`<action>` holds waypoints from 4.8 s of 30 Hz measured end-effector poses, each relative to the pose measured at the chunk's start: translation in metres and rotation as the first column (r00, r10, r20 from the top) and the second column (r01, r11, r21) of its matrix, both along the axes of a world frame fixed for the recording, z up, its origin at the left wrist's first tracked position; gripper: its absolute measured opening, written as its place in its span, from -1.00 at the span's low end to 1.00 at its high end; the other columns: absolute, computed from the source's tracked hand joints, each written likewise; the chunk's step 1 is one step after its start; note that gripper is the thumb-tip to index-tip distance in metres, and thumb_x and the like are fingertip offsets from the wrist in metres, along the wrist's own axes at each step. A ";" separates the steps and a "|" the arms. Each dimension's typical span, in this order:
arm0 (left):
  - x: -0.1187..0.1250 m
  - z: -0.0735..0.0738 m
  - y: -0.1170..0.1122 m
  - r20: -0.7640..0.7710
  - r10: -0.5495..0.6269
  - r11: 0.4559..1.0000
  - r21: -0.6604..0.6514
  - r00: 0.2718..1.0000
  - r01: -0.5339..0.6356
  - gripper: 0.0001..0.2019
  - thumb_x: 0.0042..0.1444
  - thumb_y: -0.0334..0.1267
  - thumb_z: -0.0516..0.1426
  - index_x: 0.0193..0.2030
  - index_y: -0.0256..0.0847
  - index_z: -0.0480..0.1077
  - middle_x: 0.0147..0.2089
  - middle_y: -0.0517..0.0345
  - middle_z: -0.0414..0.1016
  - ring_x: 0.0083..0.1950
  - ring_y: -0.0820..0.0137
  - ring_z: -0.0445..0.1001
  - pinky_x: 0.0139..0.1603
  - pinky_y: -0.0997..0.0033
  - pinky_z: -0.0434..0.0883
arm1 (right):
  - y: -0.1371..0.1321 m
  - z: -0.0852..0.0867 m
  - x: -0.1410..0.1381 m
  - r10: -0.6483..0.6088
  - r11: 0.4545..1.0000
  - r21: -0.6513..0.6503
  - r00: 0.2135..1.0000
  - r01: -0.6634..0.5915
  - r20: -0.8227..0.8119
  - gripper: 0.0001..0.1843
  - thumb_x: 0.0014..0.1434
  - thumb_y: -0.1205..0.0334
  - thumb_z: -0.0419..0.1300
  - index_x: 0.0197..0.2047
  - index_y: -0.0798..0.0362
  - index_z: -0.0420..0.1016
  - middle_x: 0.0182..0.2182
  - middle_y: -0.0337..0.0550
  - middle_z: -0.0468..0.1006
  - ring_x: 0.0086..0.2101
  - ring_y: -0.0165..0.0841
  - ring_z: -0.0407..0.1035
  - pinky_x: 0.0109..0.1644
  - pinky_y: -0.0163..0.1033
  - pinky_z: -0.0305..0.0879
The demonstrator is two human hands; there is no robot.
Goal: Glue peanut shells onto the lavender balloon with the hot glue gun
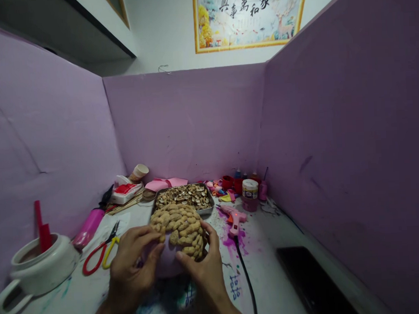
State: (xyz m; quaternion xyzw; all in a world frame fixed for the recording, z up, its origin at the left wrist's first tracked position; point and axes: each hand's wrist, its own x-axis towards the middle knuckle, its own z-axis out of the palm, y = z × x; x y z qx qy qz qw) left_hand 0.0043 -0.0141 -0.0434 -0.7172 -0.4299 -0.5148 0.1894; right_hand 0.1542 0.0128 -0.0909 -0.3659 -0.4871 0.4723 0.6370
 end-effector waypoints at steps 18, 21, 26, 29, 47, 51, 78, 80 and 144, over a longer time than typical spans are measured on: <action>-0.044 0.008 0.009 0.111 0.299 0.953 -0.081 0.948 -0.292 -0.58 0.04 -0.08 0.09 0.01 -0.22 0.24 -0.01 -0.10 0.32 0.05 0.08 0.29 0.07 -0.01 0.27 | 0.020 0.013 -0.062 0.278 0.959 0.016 0.925 -0.284 -0.258 -0.20 -0.39 0.23 0.40 -0.02 0.00 0.21 -0.07 -0.03 0.46 -0.06 -0.09 0.36 0.01 -0.02 0.28; -0.069 0.017 0.020 0.051 0.363 0.932 -0.010 0.930 -0.363 -0.62 0.06 -0.07 0.07 -0.02 -0.20 0.27 -0.05 -0.10 0.36 0.02 0.05 0.31 0.06 -0.05 0.26 | 0.035 0.018 -0.094 0.354 0.928 0.013 0.869 -0.373 -0.345 -0.18 -0.43 0.27 0.42 -0.03 0.00 0.23 -0.07 -0.06 0.48 -0.03 -0.10 0.34 0.09 -0.01 0.20; -0.105 0.027 0.045 -0.041 0.410 0.910 0.088 0.911 -0.406 -0.68 0.06 -0.06 0.06 -0.13 -0.21 0.34 -0.11 -0.11 0.39 -0.08 0.04 0.36 -0.03 -0.05 0.30 | 0.066 0.018 -0.137 0.462 0.862 0.057 0.736 -0.503 -0.495 -0.14 -0.47 0.30 0.44 -0.02 -0.03 0.24 -0.07 -0.14 0.49 -0.02 -0.12 0.34 0.06 -0.07 0.25; -0.122 0.025 0.063 -0.044 0.416 0.908 0.075 0.908 -0.413 -0.72 0.06 -0.09 0.07 -0.16 -0.21 0.35 -0.12 -0.10 0.39 -0.08 0.06 0.36 -0.03 -0.01 0.31 | 0.085 0.020 -0.152 0.447 0.865 -0.005 0.775 -0.502 -0.447 -0.13 -0.52 0.29 0.43 -0.04 0.01 0.27 -0.06 -0.14 0.48 0.00 -0.12 0.32 0.08 -0.09 0.24; -0.125 -0.018 0.080 -0.331 0.467 0.881 0.097 0.820 -0.462 -0.67 0.13 -0.26 -0.02 0.01 -0.33 0.26 0.07 -0.25 0.33 0.16 -0.02 0.22 0.09 -0.11 0.20 | 0.165 0.028 0.018 0.072 0.985 -0.171 0.946 -0.018 0.315 -0.91 -0.09 0.32 0.27 -0.44 0.13 0.45 -0.60 -0.36 0.42 -0.58 -0.47 0.30 -0.47 -0.34 0.25; -0.116 -0.025 0.075 -0.323 0.568 0.818 0.119 0.757 -0.563 -0.66 0.10 -0.27 0.00 0.01 -0.34 0.29 0.09 -0.29 0.33 0.14 -0.09 0.23 0.05 -0.17 0.17 | 0.201 0.037 0.060 -0.032 0.982 -0.150 0.880 0.116 0.474 -0.82 0.18 0.23 0.13 -0.19 0.15 0.41 -0.29 -0.19 0.49 -0.36 -0.39 0.41 -0.31 -0.22 0.38; -0.117 -0.043 0.077 -0.285 0.564 0.823 0.116 0.775 -0.556 -0.61 0.05 -0.23 0.07 0.05 -0.22 0.33 0.12 -0.17 0.35 0.12 -0.01 0.26 0.12 -0.16 0.06 | 0.268 0.034 -0.023 -0.077 0.996 0.088 0.285 -0.024 0.955 -0.70 0.22 0.20 0.09 0.01 0.08 0.33 -0.02 -0.07 0.40 -0.14 -0.27 0.38 -0.10 -0.04 0.36; -0.117 -0.043 0.077 -0.276 0.557 0.828 0.103 0.783 -0.552 -0.62 0.06 -0.21 0.07 0.04 -0.21 0.34 0.11 -0.15 0.37 0.12 0.00 0.27 0.12 -0.15 0.07 | 0.271 0.029 -0.032 -0.086 0.995 0.096 0.270 -0.025 0.959 -0.70 0.22 0.20 0.09 0.01 0.08 0.32 -0.02 -0.07 0.40 -0.13 -0.26 0.38 -0.10 -0.04 0.36; -0.109 -0.039 0.071 -0.316 0.597 0.788 0.061 0.737 -0.613 -0.58 0.06 -0.33 0.04 0.11 -0.18 0.19 0.17 -0.14 0.28 0.15 -0.03 0.24 0.11 -0.21 0.08 | 0.201 0.031 0.008 -0.064 0.994 0.050 0.150 0.097 0.987 -0.79 0.21 0.15 0.09 -0.20 0.09 0.45 -0.28 -0.17 0.52 -0.28 -0.35 0.42 -0.17 -0.13 0.35</action>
